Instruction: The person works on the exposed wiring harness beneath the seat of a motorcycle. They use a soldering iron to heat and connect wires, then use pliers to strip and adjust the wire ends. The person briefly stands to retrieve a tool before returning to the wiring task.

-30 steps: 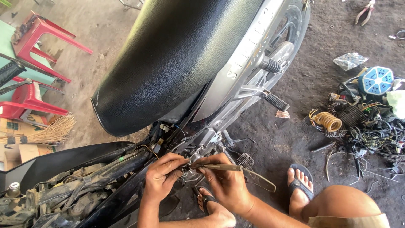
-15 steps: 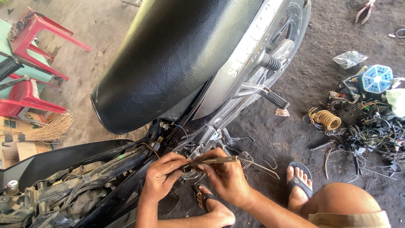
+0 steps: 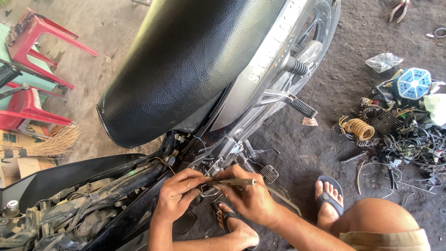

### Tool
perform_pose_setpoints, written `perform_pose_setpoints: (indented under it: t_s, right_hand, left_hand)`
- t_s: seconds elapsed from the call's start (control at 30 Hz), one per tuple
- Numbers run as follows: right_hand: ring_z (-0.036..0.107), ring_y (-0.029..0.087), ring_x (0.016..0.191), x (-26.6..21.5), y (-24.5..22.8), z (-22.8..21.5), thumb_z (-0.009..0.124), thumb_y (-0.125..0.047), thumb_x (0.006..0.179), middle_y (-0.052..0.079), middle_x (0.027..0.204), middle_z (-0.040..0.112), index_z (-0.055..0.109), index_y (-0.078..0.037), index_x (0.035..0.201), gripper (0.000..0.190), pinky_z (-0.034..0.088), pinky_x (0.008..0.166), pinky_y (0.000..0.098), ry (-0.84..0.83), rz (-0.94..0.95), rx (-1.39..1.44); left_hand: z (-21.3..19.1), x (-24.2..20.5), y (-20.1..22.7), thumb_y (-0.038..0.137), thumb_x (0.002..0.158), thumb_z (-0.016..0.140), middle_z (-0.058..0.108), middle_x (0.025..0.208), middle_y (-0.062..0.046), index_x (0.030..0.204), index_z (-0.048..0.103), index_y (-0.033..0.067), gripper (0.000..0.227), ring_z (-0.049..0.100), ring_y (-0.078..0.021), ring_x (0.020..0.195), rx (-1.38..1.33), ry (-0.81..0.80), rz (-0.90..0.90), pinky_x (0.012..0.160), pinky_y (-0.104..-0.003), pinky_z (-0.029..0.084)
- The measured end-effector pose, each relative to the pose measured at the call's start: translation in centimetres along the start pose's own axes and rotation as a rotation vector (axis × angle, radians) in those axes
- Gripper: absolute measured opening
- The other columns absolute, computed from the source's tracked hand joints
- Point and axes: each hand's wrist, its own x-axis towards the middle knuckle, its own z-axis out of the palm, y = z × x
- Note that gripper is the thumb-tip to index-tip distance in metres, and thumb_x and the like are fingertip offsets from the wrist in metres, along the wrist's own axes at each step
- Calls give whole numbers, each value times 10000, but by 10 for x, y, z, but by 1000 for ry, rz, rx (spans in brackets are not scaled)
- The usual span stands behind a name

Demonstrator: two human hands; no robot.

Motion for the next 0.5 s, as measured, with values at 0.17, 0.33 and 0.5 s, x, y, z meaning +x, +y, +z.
perform_pose_setpoints:
  t_s: [0.17,0.33,0.5]
  right_hand:
    - [764,135,869,3,5,0,719,-37,934,86,975,763,677,33,1033,128,629,729,291,-11,131,-11]
    - [752,125,904,2,24,3,676,-33,959,77,978,738,685,40,1047,115,640,773,280,5,195,65]
    - [729,167,923,-2,46,14,653,-45,967,104,983,723,613,34,1108,166,655,863,352,127,427,508]
  left_hand:
    - [1,6,17,-89,714,764,737,982,-83,1095,764,-3,390,743,-177,809,109,1,37,672,-280,586]
    - [5,5,22,-67,695,818,720,898,-65,1078,776,3,391,712,-139,670,194,40,20,562,-270,547]
    - [8,2,25,-79,655,818,677,832,-52,1083,782,18,441,682,-140,646,142,91,21,534,-265,527]
